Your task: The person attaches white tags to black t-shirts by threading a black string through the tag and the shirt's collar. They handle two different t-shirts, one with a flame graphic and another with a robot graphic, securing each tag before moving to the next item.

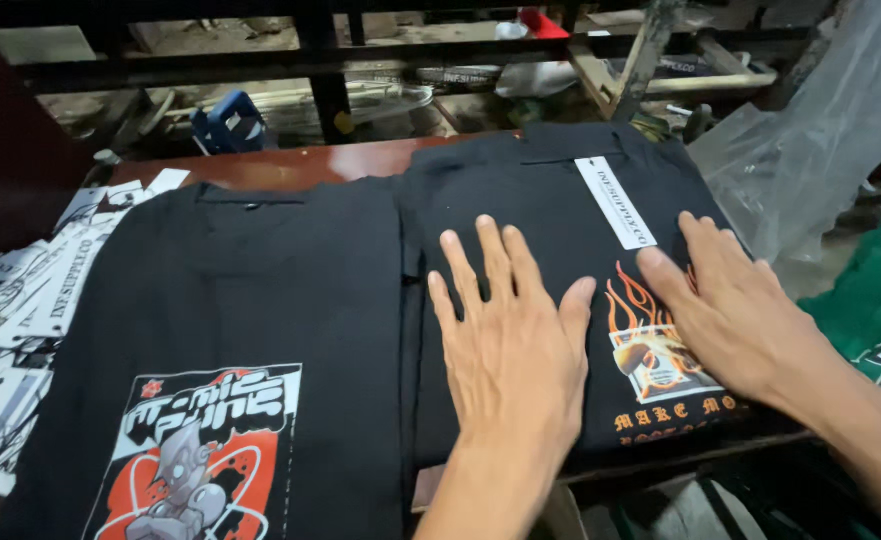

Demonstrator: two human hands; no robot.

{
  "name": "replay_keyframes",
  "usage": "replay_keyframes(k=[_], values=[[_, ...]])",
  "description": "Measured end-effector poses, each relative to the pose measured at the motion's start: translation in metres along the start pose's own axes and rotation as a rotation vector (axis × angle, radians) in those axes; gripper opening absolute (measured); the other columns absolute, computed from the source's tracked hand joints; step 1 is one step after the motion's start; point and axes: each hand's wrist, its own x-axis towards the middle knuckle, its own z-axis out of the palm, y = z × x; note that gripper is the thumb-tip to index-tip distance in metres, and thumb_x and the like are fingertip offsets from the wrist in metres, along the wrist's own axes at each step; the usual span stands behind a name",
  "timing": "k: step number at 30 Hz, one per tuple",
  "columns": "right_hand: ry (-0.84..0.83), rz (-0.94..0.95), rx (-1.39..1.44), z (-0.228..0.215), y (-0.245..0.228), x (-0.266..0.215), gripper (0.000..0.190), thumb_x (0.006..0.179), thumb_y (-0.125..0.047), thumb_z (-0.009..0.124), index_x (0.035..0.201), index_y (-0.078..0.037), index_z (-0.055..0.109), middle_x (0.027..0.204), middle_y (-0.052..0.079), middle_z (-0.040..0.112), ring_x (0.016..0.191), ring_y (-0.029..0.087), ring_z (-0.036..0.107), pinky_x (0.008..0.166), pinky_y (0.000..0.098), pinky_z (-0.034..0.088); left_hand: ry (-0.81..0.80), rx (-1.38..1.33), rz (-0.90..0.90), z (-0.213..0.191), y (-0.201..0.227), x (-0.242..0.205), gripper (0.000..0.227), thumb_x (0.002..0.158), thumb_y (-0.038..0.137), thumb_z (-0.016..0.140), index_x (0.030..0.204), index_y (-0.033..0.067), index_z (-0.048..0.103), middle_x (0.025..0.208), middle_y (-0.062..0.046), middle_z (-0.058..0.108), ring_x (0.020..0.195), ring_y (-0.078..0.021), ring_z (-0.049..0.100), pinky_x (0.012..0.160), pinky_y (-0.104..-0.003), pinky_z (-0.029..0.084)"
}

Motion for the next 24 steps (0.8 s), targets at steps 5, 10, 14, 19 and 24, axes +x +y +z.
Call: replay_keyframes(k=[5, 10, 14, 19, 24], values=[[0.016, -0.061, -0.021, 0.007, 0.005, -0.015, 0.095, 0.091, -0.073, 0.035, 0.168, -0.02, 0.013, 0.175, 0.01, 0.012, 0.164, 0.026, 0.005, 0.127, 0.0547, 0.004, -0.152, -0.233, 0.065, -0.029, 0.016, -0.017, 0.074, 0.103, 0.058, 0.036, 0.158, 0.0081, 0.044, 0.165, -0.022, 0.037, 0.151, -0.0571, 0.019, 0.115, -0.073, 0.012], [0.021, -0.093, 0.005, 0.007, 0.019, -0.002, 0.082, 0.096, -0.062, 0.033, 0.167, -0.024, 0.018, 0.175, -0.003, 0.02, 0.164, 0.023, 0.01, 0.127, 0.0523, 0.009, -0.144, -0.258, 0.065, -0.031, 0.009, -0.02, 0.082, 0.096, 0.067, 0.041, 0.157, 0.0122, 0.046, 0.163, -0.019, 0.041, 0.152, -0.0563, 0.017, 0.118, -0.068, 0.011], [-0.01, -0.226, -0.172, 0.017, 0.053, 0.025, 0.071, 0.1, -0.058, 0.025, 0.165, -0.029, 0.016, 0.176, 0.008, 0.009, 0.163, 0.03, 0.004, 0.127, 0.0498, 0.006, -0.167, -0.162, -0.012, -0.017, 0.009, -0.02, 0.099, 0.098, 0.077, 0.042, 0.162, 0.0015, 0.031, 0.17, -0.025, 0.023, 0.155, -0.0532, 0.009, 0.12, -0.059, 0.008], [0.063, -0.618, -0.448, 0.017, 0.073, 0.077, 0.056, 0.109, -0.036, 0.023, 0.158, -0.009, 0.017, 0.169, 0.032, 0.012, 0.156, 0.053, 0.009, 0.122, 0.0618, 0.013, -0.128, -0.141, -0.093, 0.003, 0.005, 0.027, 0.086, 0.098, 0.062, 0.041, 0.151, -0.0054, 0.046, 0.156, -0.027, 0.047, 0.141, -0.0453, 0.04, 0.111, -0.064, 0.026], [-0.016, -0.103, 0.055, -0.002, -0.016, 0.052, 0.083, 0.1, -0.06, 0.018, 0.168, -0.014, 0.011, 0.176, 0.012, 0.008, 0.165, 0.025, -0.001, 0.127, 0.0588, 0.002, -0.205, -0.073, -0.122, 0.037, -0.019, 0.067, 0.081, 0.099, 0.06, 0.036, 0.158, 0.0047, 0.036, 0.167, -0.021, 0.03, 0.157, -0.0406, 0.017, 0.122, -0.066, 0.008]])
